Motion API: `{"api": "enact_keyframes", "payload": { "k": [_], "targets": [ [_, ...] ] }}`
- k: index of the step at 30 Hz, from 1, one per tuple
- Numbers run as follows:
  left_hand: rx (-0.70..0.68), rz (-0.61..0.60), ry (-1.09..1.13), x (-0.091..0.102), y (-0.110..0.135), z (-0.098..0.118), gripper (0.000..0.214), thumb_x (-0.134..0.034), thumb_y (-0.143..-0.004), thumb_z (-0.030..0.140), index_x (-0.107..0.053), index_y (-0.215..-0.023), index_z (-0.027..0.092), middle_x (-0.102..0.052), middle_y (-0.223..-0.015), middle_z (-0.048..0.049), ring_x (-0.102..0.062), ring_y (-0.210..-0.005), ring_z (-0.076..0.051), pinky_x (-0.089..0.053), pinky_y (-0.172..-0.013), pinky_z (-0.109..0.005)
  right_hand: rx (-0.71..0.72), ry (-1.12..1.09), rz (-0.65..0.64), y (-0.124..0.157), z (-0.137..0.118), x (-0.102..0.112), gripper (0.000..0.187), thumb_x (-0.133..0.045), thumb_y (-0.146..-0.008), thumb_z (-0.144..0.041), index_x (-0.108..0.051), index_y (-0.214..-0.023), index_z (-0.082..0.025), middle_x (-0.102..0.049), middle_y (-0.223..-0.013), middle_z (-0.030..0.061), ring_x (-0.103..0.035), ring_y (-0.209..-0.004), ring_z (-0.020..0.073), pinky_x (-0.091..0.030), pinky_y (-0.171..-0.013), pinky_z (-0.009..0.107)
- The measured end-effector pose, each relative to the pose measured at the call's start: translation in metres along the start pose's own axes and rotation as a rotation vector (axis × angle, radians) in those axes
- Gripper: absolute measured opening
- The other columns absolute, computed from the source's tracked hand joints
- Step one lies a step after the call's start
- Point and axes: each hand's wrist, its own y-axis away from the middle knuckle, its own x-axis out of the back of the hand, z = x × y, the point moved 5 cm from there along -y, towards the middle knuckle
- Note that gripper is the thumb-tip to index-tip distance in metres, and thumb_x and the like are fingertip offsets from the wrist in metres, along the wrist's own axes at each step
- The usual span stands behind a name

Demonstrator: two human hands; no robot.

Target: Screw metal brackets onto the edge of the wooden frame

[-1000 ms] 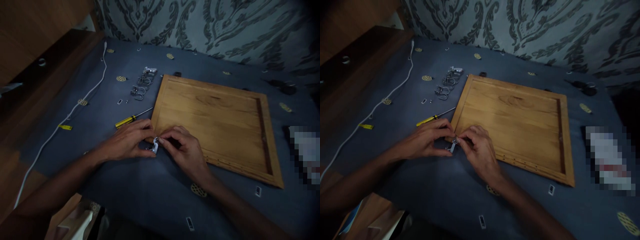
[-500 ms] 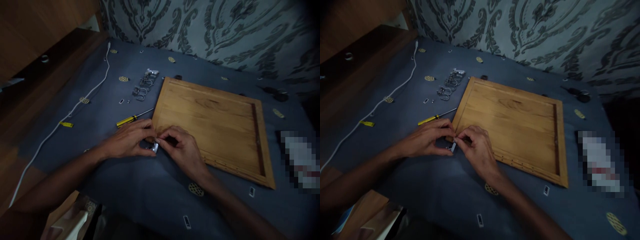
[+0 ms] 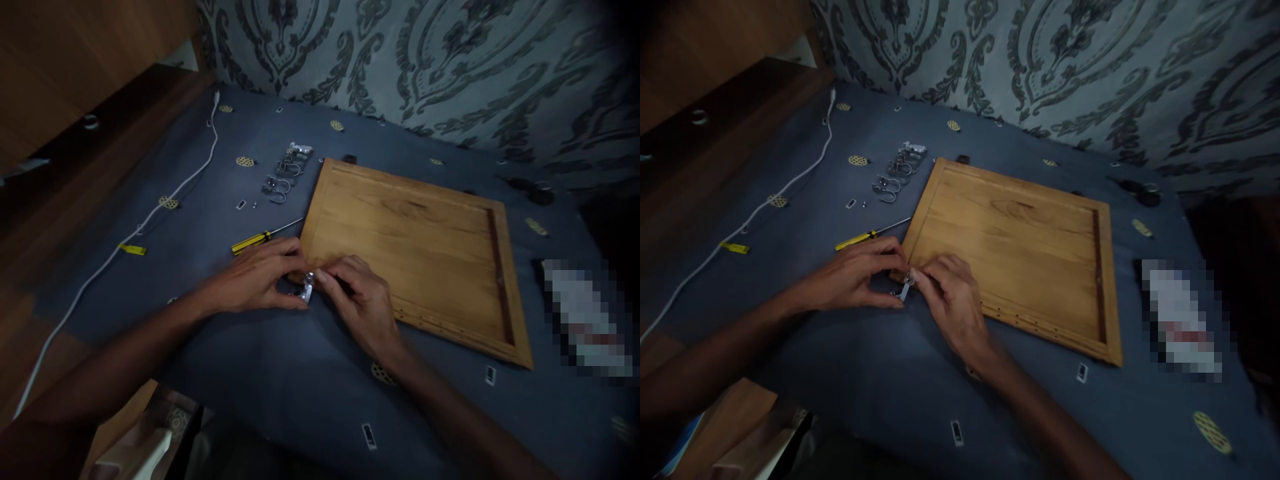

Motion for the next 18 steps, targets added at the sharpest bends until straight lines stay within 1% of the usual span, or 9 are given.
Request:
{"api": "enact_keyframes", "payload": {
  "k": [3, 5, 8, 10, 13, 18],
  "targets": [
    [-0.011, 0.008, 0.015, 0.001, 0.0, 0.0, 0.036, -0.083, -0.085, 0.038, -0.069, -0.114, 0.021, -0.06, -0.102, -0.0019, -0.061, -0.095, -0.018, -0.044, -0.078, -0.025, 0.029, -0.004, 0.026, 0.006, -0.005, 0.007, 0.018, -0.059, -0.102, -0.023, -0.068, -0.087, -0.022, -0.07, -0.083, 0.0032, -0.066, -0.08, 0.0192, -0.053, -0.072, 0.033],
    [-0.018, 0.015, 0.014, 0.001, 0.001, -0.001, 0.038, -0.082, -0.085, 0.039, -0.069, -0.116, 0.021, -0.06, -0.102, -0.0021, -0.061, -0.095, -0.018, -0.044, -0.079, -0.026, 0.098, 0.038, 0.033, 0.014, -0.008, 0.01, 0.012, -0.061, -0.1, -0.018, -0.072, -0.099, -0.023, -0.075, -0.095, 0.0053, -0.07, -0.09, 0.0211, -0.056, -0.08, 0.037],
    [-0.028, 0.027, 0.009, 0.0, 0.001, -0.002, 0.039, -0.081, -0.086, 0.042, -0.069, -0.116, 0.021, -0.061, -0.101, -0.0026, -0.061, -0.094, -0.018, -0.045, -0.08, -0.026, 0.245, 0.112, 0.003, 0.025, -0.011, 0.01, 0.025, -0.062, -0.099, -0.013, -0.071, -0.12, -0.023, -0.077, -0.114, 0.0083, -0.07, -0.108, 0.0247, -0.057, -0.094, 0.045],
    [-0.024, 0.026, 0.008, -0.001, 0.002, -0.003, 0.038, -0.08, -0.086, 0.043, -0.07, -0.115, 0.021, -0.061, -0.103, -0.0032, -0.062, -0.095, -0.018, -0.046, -0.081, -0.027, 0.309, 0.157, -0.01, 0.03, -0.011, 0.008, 0.033, -0.062, -0.099, -0.011, -0.067, -0.129, -0.022, -0.076, -0.12, 0.01, -0.069, -0.115, 0.0255, -0.056, -0.099, 0.047],
    [-0.015, 0.017, 0.002, -0.002, 0.001, -0.003, 0.037, -0.079, -0.087, 0.044, -0.07, -0.115, 0.02, -0.061, -0.104, -0.0034, -0.063, -0.096, -0.018, -0.047, -0.082, -0.027, 0.359, 0.204, -0.016, 0.031, -0.009, 0.005, 0.035, -0.061, -0.099, -0.009, -0.066, -0.132, -0.019, -0.076, -0.121, 0.0112, -0.067, -0.118, 0.0255, -0.055, -0.101, 0.048],
    [-0.004, 0.008, 0.003, 0.0, 0.001, -0.001, 0.037, -0.08, -0.086, 0.043, -0.07, -0.113, 0.019, -0.061, -0.105, -0.0029, -0.062, -0.097, -0.017, -0.048, -0.083, -0.027, 0.381, 0.271, -0.038, 0.032, -0.008, 0.001, 0.03, -0.057, -0.102, -0.012, -0.069, -0.128, -0.021, -0.077, -0.121, 0.0081, -0.068, -0.117, 0.0252, -0.051, -0.105, 0.05]
  ]
}}
